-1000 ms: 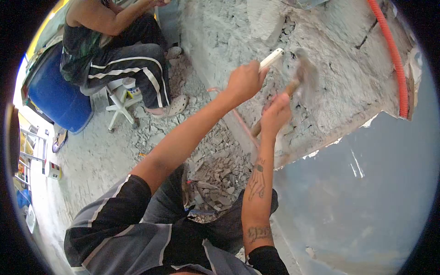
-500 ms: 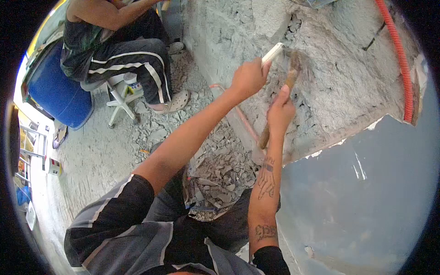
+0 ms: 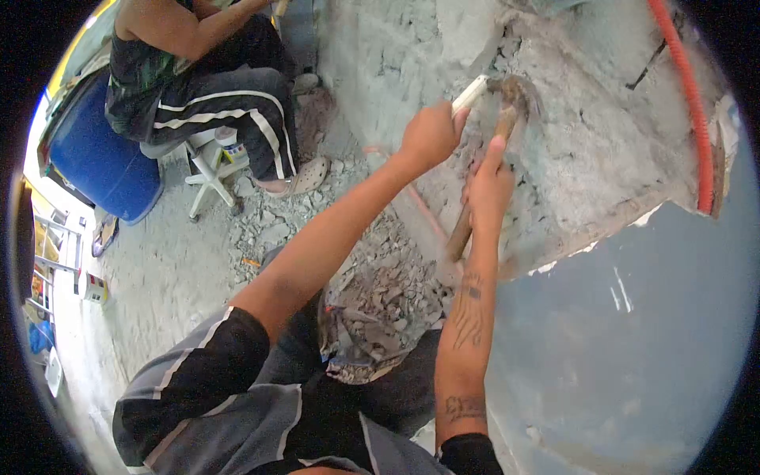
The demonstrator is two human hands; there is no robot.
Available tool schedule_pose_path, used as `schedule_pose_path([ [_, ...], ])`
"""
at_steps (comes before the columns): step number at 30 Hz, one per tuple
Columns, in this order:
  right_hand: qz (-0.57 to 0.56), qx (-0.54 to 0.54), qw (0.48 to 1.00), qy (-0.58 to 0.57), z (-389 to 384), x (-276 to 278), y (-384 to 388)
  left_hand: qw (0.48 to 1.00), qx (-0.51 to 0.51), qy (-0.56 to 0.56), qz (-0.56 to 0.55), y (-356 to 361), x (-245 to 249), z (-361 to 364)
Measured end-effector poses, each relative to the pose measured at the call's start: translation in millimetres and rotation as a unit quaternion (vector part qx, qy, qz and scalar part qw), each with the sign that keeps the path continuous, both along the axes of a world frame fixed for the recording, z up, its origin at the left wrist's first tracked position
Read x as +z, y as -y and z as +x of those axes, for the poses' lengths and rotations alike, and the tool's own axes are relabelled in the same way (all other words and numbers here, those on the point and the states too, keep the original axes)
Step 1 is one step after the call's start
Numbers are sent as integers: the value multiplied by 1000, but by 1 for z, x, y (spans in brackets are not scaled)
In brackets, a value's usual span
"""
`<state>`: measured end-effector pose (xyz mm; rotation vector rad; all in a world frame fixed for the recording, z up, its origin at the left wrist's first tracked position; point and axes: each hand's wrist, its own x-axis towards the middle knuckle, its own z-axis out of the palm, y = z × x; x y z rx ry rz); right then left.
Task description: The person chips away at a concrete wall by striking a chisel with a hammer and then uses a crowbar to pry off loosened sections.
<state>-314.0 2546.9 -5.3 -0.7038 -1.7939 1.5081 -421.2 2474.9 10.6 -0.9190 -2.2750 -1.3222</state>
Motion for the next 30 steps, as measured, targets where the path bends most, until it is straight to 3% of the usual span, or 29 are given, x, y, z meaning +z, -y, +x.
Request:
schedule_pose_path([
  [3,-50,8,998,-28,38,33,37,1000,-4,-1,23,-2,-10,-2],
  [5,95,-69,976,-186,55,53,49,1000,-3,-6,10,-3,-10,-3],
  [6,92,-70,976,-183,52,51,46,1000,-3,-4,6,-3,-9,-1],
  [8,190,-20,872,-450,40,52,34,1000,2,14,6,-2,-5,3],
  [9,197,-28,854,-481,28,41,27,1000,0,16,2,-3,-7,5],
  [10,294,-98,888,-338,8,14,7,1000,2,12,3,-3,-6,4],
  [12,382,-166,891,-181,7,5,-4,1000,1,9,6,-3,-4,4],
  [13,203,-101,973,-44,16,6,-7,1000,3,18,-1,-3,-5,4],
  [14,11,-31,996,86,22,8,-12,1000,3,22,-5,-5,-4,2],
  [17,69,-44,996,37,60,55,16,1000,3,-1,11,-6,-7,0],
  [19,96,-53,986,-124,81,80,32,1000,7,-5,14,-6,-5,1],
  [21,162,-5,919,-360,83,91,34,1000,10,-5,12,-4,-6,2],
  [22,161,-6,919,-359,74,87,32,1000,14,-2,9,-4,-6,2],
  [24,270,-28,844,-462,41,69,20,1000,12,-1,3,-4,-5,4],
  [25,322,-150,893,-276,26,41,7,1000,14,2,1,-3,-3,4],
  [26,345,-185,914,-111,4,5,-13,1000,14,6,-3,-2,-3,5],
  [28,352,-222,907,60,10,9,0,1000,19,-1,-10,-2,-5,4],
  [30,100,-46,981,161,38,40,9,1000,26,-14,-9,-6,-3,1],
])
